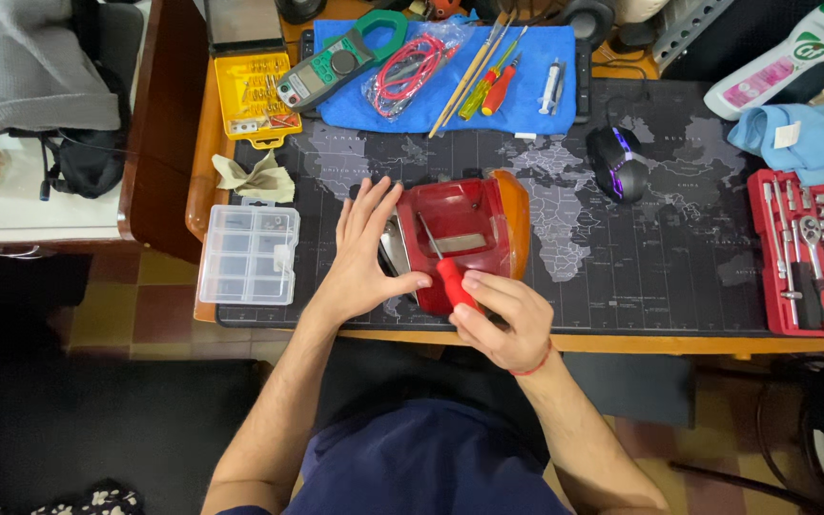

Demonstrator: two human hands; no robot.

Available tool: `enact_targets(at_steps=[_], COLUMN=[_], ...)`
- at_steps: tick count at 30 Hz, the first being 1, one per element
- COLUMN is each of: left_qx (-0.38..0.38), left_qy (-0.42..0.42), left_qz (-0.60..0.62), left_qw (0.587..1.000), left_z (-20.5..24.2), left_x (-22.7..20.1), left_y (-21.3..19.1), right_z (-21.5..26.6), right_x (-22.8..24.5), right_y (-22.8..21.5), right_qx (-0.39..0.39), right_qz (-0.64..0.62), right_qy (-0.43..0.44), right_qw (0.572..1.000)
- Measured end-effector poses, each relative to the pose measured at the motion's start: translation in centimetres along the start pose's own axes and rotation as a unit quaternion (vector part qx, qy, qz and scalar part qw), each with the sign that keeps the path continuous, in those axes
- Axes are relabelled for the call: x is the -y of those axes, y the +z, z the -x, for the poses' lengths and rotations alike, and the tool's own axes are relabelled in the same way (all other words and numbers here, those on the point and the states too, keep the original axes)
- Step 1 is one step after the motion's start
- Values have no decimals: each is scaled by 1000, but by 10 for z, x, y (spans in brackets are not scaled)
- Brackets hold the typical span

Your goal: The person uses a red-handled screwdriver to pry and separate a red and orange plastic housing on a workbench. They then pick small screws from a compartmentalized parts box and place them into the housing, followed by reassembling the two halves of the housing.

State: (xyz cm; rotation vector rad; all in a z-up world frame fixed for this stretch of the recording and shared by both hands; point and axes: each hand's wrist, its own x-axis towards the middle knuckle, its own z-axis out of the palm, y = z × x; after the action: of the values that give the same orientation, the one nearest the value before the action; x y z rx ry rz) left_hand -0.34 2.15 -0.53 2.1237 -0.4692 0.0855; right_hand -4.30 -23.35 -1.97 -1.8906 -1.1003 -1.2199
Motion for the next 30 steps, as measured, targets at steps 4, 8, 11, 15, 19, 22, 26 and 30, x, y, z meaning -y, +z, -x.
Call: enact_targets(at_steps=[4, 8, 11, 15, 19, 22, 26, 30], left_qx=[2, 0, 2, 1, 1, 3, 0, -8], left_qy=[3, 5, 3, 13, 24, 14, 19, 24], left_qz=[14, 23, 32, 34, 33, 44, 37, 32], left_qw=[1000, 1000, 999, 999, 999, 999, 999, 999], left_z=[-2, -3, -4, -5, -4, -3, -3, -3], left_x=[3, 11, 11, 16, 20, 16, 18, 20], left_y=[0, 3, 2, 4, 5, 5, 6, 7], right_z=[-13, -9, -19, -23, -30, -33, -44, -41], right_x=[-5, -7, -7, -11, -14, -12, -7, -4], right_y=[14, 22, 24, 23, 11, 6, 2, 0], right_qx=[-46, -51, -82, -88, -52, -9, 14, 65], right_qz=[-15, -12, -54, -61, -55, -84, -101, -154], right_qy=[-17, -25, -42, -81, -107, -113, -98, -72], right_qw=[999, 998, 994, 991, 991, 990, 990, 983])
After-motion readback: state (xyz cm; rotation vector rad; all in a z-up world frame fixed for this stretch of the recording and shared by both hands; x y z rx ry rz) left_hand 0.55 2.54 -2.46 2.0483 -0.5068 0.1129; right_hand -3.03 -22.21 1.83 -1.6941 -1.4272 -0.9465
